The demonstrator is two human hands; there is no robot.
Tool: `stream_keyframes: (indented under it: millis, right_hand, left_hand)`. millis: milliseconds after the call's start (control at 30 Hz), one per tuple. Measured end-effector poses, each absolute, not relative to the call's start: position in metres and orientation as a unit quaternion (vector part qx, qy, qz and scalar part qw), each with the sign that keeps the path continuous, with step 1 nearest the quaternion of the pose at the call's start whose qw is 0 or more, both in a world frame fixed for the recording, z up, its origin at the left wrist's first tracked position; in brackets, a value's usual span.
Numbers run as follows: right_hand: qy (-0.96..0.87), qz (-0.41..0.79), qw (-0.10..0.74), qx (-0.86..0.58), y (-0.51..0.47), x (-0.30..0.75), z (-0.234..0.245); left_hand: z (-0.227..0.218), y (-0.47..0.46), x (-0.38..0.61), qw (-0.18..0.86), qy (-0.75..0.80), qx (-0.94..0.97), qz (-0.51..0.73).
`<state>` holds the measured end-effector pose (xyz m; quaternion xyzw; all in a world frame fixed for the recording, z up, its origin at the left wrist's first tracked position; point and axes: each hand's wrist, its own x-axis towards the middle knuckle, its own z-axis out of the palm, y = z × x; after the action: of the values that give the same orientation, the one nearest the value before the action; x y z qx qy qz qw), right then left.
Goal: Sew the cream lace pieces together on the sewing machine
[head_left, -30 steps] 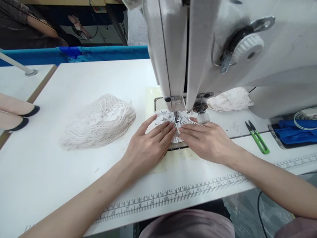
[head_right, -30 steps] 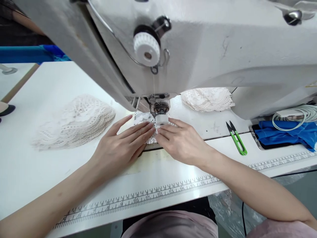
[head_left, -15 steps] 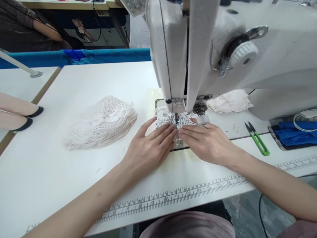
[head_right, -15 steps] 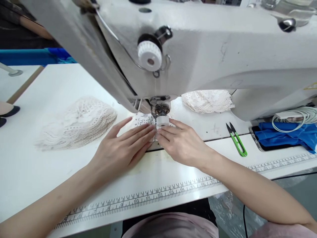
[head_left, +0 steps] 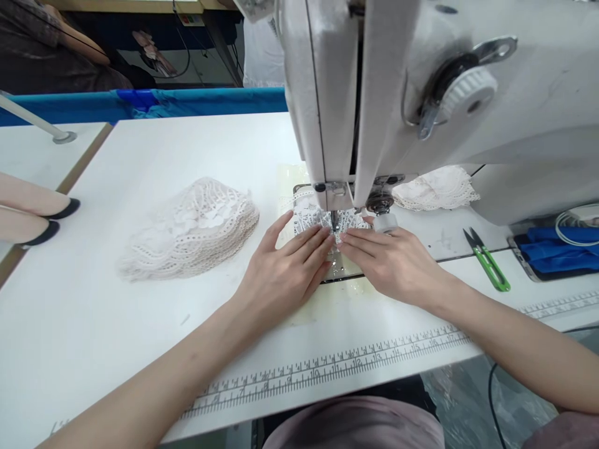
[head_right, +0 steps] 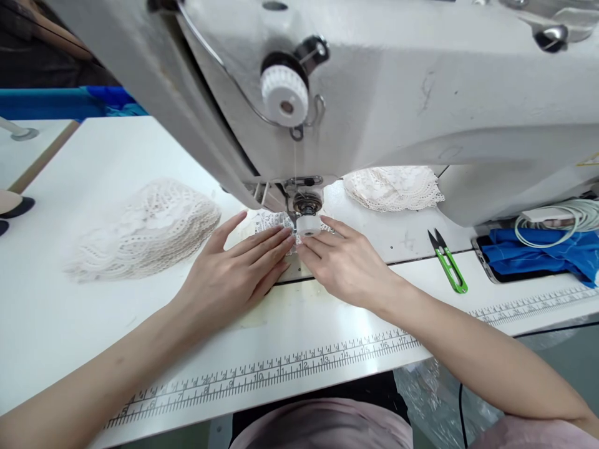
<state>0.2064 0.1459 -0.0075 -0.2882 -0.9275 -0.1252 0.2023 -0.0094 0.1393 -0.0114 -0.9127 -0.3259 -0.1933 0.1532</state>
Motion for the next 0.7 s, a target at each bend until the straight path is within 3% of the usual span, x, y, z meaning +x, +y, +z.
stream_keyframes:
  millis: [700]
  right_hand:
    - [-0.914,-0.158,0.190,-0.321,0.148,0.207,-0.010]
  left_hand:
    - [-0.008,0.132,-0.009,0.165,-0.340,-0.909,-0.176]
